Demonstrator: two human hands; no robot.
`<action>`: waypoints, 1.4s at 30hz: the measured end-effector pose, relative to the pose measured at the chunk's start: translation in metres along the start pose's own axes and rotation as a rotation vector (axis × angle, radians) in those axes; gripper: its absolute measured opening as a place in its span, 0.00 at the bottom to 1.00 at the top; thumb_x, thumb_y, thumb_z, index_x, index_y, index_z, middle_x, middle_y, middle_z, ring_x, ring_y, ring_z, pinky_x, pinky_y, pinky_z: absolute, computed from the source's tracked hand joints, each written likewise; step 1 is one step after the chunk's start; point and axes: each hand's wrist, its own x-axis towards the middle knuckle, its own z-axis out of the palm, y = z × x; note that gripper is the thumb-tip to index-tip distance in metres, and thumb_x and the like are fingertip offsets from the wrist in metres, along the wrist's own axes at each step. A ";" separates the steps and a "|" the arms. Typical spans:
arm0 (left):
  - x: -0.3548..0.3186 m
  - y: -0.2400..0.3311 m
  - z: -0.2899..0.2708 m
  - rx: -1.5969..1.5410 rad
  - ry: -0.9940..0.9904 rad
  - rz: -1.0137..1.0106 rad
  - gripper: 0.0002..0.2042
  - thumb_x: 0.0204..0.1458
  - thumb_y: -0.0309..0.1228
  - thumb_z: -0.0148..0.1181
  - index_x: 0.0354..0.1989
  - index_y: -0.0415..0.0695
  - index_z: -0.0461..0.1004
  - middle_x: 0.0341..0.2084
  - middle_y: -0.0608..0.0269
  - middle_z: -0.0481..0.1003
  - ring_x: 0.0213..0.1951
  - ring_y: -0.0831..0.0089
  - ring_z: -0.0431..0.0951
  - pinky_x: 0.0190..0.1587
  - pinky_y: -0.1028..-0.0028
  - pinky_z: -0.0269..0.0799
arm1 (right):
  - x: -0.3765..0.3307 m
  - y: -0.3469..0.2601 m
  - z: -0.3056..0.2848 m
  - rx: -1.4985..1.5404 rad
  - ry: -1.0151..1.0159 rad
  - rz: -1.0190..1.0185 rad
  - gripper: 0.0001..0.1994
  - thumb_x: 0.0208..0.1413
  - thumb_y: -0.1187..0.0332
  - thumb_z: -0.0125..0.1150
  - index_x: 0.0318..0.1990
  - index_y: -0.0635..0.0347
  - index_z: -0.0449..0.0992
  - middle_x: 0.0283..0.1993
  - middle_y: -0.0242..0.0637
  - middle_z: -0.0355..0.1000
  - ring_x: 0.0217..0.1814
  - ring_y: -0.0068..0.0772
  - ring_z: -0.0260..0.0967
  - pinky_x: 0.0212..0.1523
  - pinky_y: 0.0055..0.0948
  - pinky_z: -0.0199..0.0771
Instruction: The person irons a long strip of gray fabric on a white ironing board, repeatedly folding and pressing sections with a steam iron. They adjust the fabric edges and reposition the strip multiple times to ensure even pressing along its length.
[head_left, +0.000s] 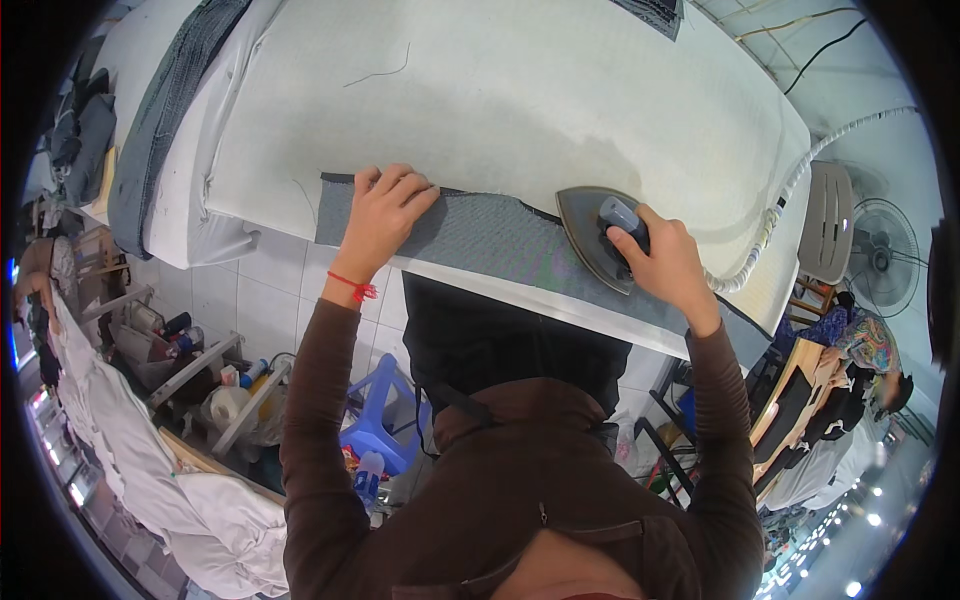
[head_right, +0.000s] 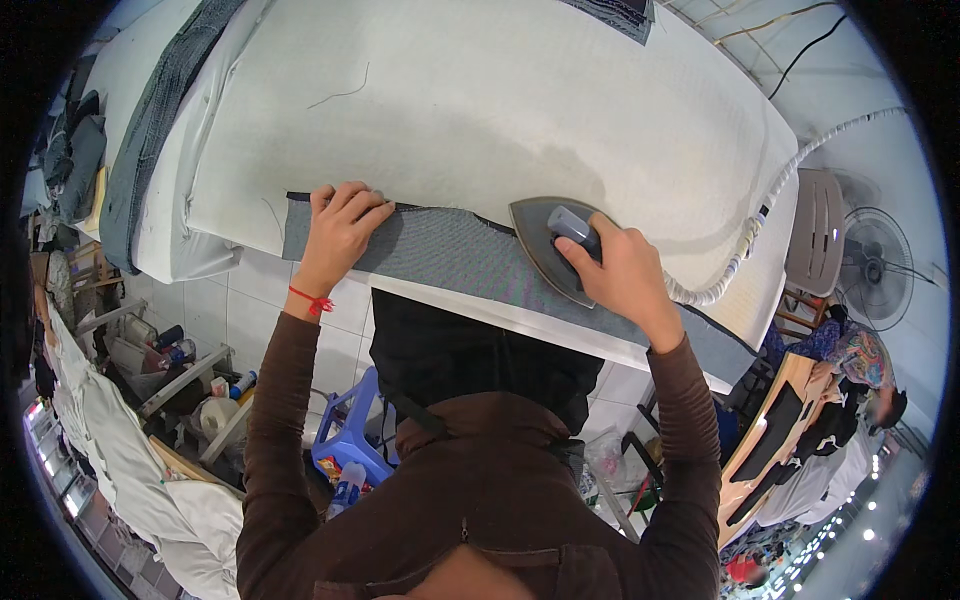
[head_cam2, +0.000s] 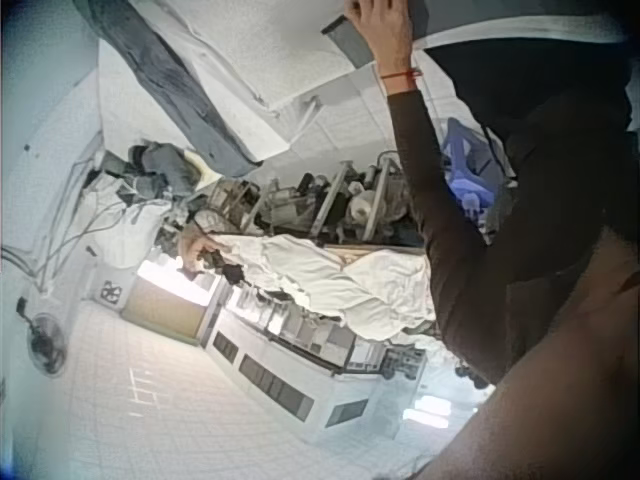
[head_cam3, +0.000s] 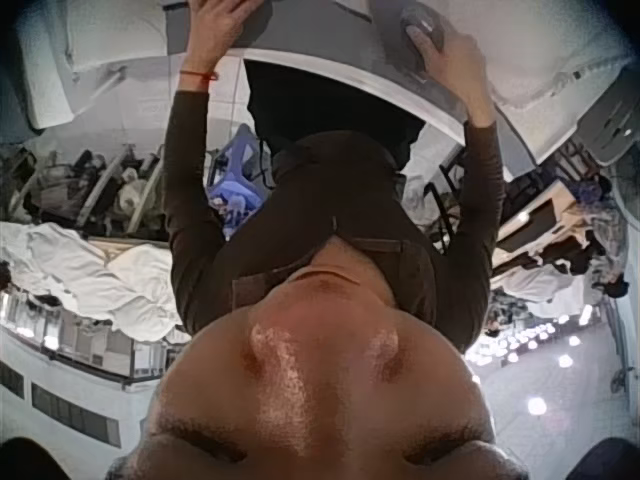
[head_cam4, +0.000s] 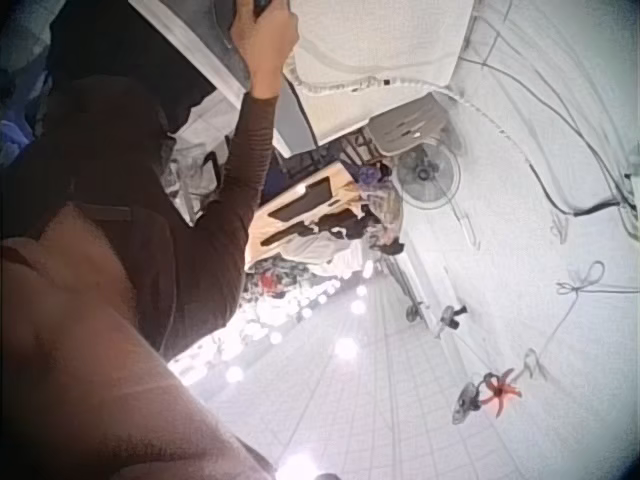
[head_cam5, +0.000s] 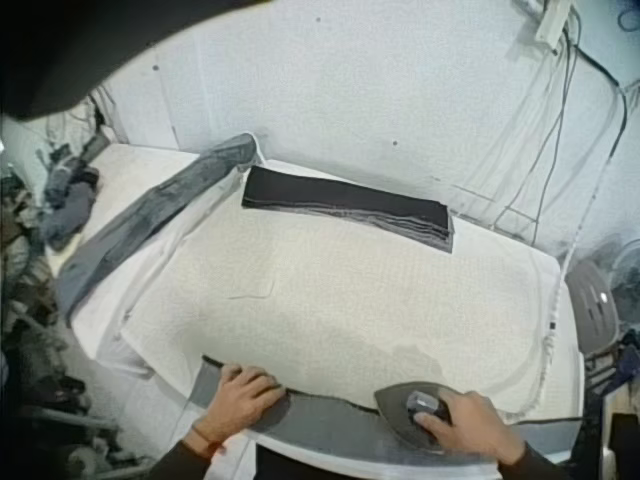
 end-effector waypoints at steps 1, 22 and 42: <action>-0.001 0.001 -0.001 0.018 -0.002 0.022 0.12 0.57 0.28 0.70 0.50 0.52 0.87 0.48 0.74 0.82 0.59 0.71 0.81 0.63 0.56 0.66 | 0.004 -0.003 0.000 -0.005 -0.005 -0.018 0.25 0.72 0.47 0.74 0.40 0.65 0.81 0.27 0.57 0.79 0.33 0.69 0.81 0.36 0.56 0.78; 0.047 0.061 0.021 -0.360 -0.036 -0.171 0.17 0.52 0.26 0.78 0.50 0.47 0.85 0.44 0.66 0.83 0.50 0.60 0.82 0.53 0.58 0.71 | 0.018 0.001 0.016 -0.110 -0.004 -0.123 0.24 0.70 0.47 0.78 0.39 0.61 0.78 0.22 0.47 0.76 0.27 0.61 0.79 0.30 0.51 0.76; 0.023 0.101 0.040 -0.057 -0.006 -0.014 0.22 0.55 0.28 0.75 0.60 0.48 0.88 0.59 0.67 0.84 0.62 0.65 0.83 0.60 0.56 0.73 | 0.010 0.010 0.010 -0.054 0.004 -0.209 0.26 0.71 0.45 0.76 0.41 0.63 0.81 0.22 0.48 0.76 0.25 0.60 0.79 0.29 0.49 0.76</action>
